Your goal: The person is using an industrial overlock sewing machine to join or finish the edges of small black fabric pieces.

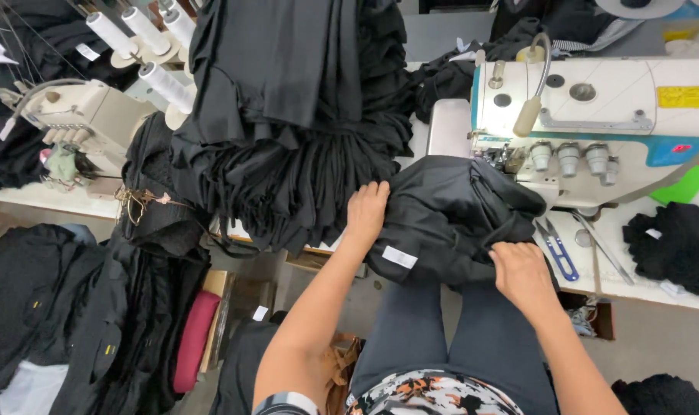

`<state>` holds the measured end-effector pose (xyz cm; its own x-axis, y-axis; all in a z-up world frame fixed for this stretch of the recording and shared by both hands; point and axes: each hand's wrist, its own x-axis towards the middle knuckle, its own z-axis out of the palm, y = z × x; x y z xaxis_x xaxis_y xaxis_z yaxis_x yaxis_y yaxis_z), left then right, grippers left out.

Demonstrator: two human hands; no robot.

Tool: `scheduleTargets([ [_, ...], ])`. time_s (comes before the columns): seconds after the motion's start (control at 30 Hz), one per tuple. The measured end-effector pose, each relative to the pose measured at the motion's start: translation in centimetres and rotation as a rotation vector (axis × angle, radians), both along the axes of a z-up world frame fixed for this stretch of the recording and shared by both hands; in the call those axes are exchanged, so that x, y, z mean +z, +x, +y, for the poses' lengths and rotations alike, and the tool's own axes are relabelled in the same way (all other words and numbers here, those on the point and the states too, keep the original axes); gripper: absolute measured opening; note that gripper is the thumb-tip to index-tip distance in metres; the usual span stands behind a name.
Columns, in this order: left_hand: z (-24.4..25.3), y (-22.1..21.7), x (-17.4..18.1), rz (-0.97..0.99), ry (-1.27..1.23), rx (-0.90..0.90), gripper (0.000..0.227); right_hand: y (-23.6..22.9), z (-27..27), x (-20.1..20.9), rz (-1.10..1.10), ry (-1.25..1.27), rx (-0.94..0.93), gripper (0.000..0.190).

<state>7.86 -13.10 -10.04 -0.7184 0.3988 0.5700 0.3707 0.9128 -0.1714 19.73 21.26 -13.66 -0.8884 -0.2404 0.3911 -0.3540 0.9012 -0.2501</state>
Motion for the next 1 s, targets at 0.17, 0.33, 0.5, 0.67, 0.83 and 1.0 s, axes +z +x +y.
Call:
scheduleTargets([
  [0.17, 2.4, 6.0, 8.3, -0.001, 0.431, -0.271, 0.005, 0.5, -0.1, 3.6, -0.245, -0.265, -0.104, 0.026],
  [0.33, 1.8, 8.2, 8.1, -0.728, 0.298, -0.5, 0.033, 0.8, -1.4, 7.2, -0.536, -0.414, -0.175, 0.026],
  [0.5, 1.4, 6.0, 6.5, -0.859, 0.231, -0.503, 0.034, 0.4, -1.0, 13.4, -0.533, -0.815, -0.319, 0.021],
  [0.67, 3.0, 4.8, 5.4, -0.8, 0.005, -0.529, 0.04, -1.0, -4.4, 16.5, -0.365, -0.945, -0.366, 0.019],
  [0.83, 3.4, 5.3, 8.0, -0.965, 0.193, -0.666, 0.025, -2.2, -9.4, 8.6, -0.174, -0.812, -0.07, 0.019],
  [1.0, 3.9, 7.4, 12.7, -0.977, 0.355, -0.771, 0.006, 0.2, -9.8, 8.5, -0.266, -0.885, -0.011, 0.019],
])
